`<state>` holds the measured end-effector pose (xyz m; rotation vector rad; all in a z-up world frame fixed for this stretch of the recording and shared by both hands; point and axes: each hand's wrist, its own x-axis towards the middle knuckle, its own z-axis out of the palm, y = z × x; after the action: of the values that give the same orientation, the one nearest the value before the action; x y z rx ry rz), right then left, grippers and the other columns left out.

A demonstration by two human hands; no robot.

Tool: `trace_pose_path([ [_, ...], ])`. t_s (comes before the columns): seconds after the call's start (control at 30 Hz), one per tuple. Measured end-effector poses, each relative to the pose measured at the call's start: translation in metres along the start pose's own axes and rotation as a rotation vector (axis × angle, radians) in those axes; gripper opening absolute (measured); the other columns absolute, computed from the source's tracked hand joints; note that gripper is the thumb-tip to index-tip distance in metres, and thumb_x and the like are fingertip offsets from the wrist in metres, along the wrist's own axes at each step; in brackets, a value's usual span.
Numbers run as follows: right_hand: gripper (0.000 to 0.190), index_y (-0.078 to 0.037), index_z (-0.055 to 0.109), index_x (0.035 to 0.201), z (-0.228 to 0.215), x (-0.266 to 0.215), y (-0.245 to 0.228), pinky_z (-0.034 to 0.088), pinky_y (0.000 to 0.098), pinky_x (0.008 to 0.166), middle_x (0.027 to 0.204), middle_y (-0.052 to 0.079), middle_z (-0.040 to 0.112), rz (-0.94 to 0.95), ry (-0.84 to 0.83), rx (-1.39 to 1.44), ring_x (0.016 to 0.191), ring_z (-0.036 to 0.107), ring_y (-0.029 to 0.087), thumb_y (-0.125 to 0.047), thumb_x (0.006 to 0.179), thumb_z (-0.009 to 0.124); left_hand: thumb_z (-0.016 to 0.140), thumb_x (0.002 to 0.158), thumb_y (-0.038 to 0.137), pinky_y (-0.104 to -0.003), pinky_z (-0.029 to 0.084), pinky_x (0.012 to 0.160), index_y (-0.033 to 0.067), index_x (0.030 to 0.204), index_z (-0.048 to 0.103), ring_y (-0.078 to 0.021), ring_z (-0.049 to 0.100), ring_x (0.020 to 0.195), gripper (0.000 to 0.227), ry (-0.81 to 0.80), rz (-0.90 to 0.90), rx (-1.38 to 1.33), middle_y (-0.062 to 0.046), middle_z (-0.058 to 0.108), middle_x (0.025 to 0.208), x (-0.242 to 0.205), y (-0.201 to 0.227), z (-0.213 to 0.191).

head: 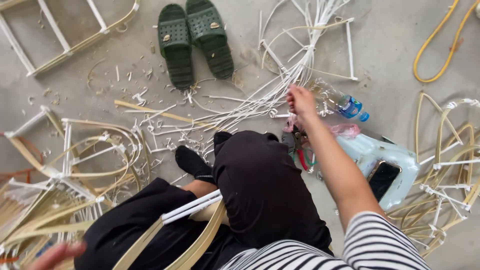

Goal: Assembling and securing curved bamboo or wood strips to create furniture frame components.

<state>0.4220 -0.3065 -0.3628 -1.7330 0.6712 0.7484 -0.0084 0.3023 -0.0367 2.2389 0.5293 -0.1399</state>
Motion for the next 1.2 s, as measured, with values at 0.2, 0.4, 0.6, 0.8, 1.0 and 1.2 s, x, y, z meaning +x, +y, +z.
trace_pose_path([
  [0.2,0.006,-0.012,0.063,0.103,-0.004,-0.138,-0.113,0.055,0.0288,0.064,0.09,0.002,0.068,-0.076,-0.379,0.753,0.077,0.069,0.012,-0.016,0.107,0.064,0.069,0.105,0.008,-0.023,0.054,0.077,0.0005,0.119,0.073,-0.0137,0.073,0.087,0.016,0.106,0.109,0.142,-0.011,0.077,0.102,0.132,0.296,0.085],
  [0.4,0.009,-0.005,0.057,0.115,0.05,-0.249,-0.206,0.063,0.0388,0.078,0.106,0.015,0.072,-0.495,-0.729,0.667,0.092,0.075,0.022,-0.002,0.11,0.062,0.068,0.109,0.02,-0.036,0.052,0.102,-0.0041,0.142,0.05,-0.0293,0.063,0.124,0.045,-0.211,0.697,-0.229,-0.021,0.063,0.138,0.206,0.342,0.149],
  [0.6,0.009,-0.004,0.055,0.118,0.015,-0.231,-0.198,0.062,0.0391,0.075,0.101,0.017,0.07,-0.699,-0.45,0.792,0.084,0.071,0.021,-0.004,0.117,0.063,0.07,0.101,0.021,-0.027,0.051,0.061,0.0042,0.112,0.076,-0.0113,0.06,0.066,0.021,-0.417,0.322,-0.219,-0.003,0.072,0.078,0.19,0.344,0.129],
  [0.8,0.008,-0.007,0.058,0.117,-0.041,-0.202,-0.169,0.061,0.0349,0.074,0.102,0.013,0.071,-0.649,-0.31,0.843,0.085,0.072,0.018,-0.005,0.116,0.066,0.074,0.087,0.02,-0.027,0.047,0.053,0.0067,0.103,0.081,-0.0109,0.063,0.06,0.022,-0.403,-0.182,0.091,-0.006,0.068,0.072,0.176,0.32,0.12],
  [1.0,0.009,-0.006,0.061,0.115,-0.051,-0.174,-0.148,0.063,0.033,0.076,0.103,0.009,0.072,-0.671,-0.214,0.826,0.087,0.072,0.014,-0.009,0.111,0.068,0.067,0.098,0.018,-0.021,0.048,0.06,0.0045,0.107,0.08,-0.0063,0.059,0.069,0.02,-0.381,-0.181,-0.09,-0.003,0.069,0.075,0.166,0.283,0.106],
  [1.2,0.014,-0.005,0.069,0.117,-0.071,-0.163,-0.148,0.063,0.0328,0.074,0.1,0.007,0.073,-0.723,-0.031,0.88,0.083,0.072,0.013,-0.013,0.106,0.068,0.064,0.105,0.013,-0.027,0.042,0.048,0.0002,0.121,0.079,-0.0115,0.053,0.053,0.026,-0.212,-0.043,0.204,-0.008,0.061,0.068,0.16,0.166,0.064],
])
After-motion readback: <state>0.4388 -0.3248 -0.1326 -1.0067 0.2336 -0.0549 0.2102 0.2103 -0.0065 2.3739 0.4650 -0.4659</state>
